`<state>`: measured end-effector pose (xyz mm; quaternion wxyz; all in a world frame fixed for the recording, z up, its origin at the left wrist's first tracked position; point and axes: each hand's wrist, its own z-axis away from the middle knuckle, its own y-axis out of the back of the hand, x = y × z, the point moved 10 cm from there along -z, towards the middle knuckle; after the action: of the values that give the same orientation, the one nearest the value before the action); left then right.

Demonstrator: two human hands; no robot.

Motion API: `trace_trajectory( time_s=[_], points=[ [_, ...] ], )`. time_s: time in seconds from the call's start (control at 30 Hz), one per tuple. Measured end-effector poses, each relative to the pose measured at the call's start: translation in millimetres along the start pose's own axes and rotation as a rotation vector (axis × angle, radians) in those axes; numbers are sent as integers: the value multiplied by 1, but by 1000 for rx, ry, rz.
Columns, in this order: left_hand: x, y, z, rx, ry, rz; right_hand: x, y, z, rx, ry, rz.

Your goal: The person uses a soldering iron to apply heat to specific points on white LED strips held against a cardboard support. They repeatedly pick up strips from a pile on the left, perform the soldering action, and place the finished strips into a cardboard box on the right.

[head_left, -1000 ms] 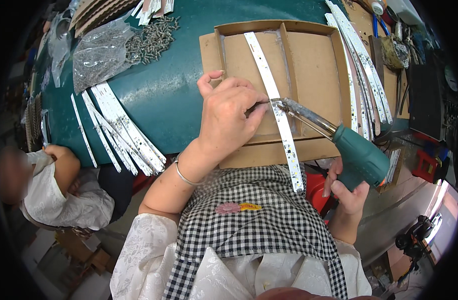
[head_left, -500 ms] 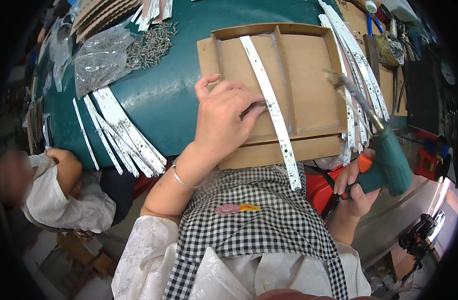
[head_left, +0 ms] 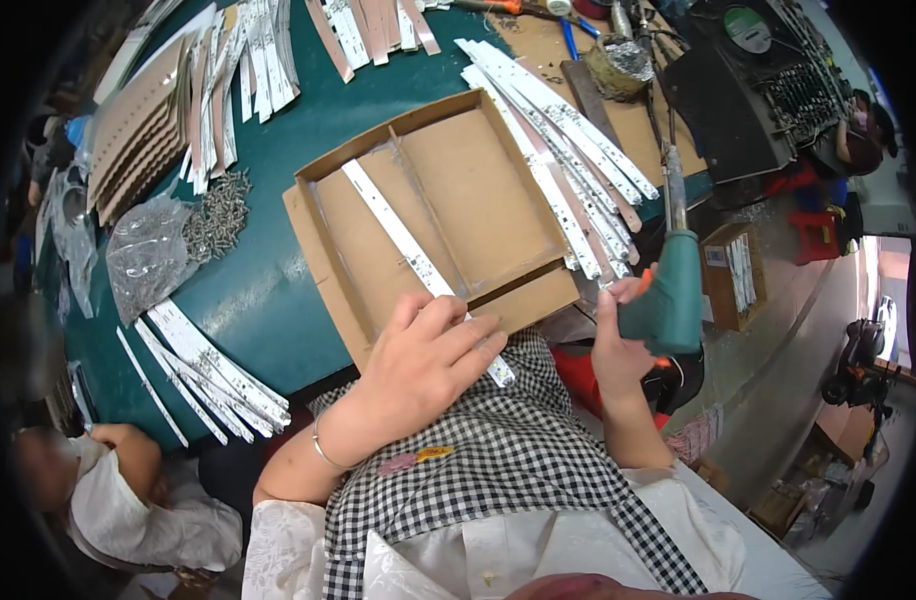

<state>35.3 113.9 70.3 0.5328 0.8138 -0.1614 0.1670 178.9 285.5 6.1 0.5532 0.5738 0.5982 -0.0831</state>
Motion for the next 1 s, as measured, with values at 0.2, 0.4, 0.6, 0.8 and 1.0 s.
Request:
trace_trajectory(
  time_s=[0.2,0.4,0.6,0.8,1.0],
  points=[
    [9,-3,10,78,-149,-59,22,-8,5,323,-32,-76],
    [34,46,32,276,-208,-92,23,-20,-6,275,-160,-171],
    [36,107,88,307,-98,-355,32,-15,-3,280,-4,36],
    [-12,140,164,290,249,-582,27,-16,-15,229,-319,-371],
    [-44,118,204,176,386,-579,-11,2,-13,339,-197,-486]
  ],
)
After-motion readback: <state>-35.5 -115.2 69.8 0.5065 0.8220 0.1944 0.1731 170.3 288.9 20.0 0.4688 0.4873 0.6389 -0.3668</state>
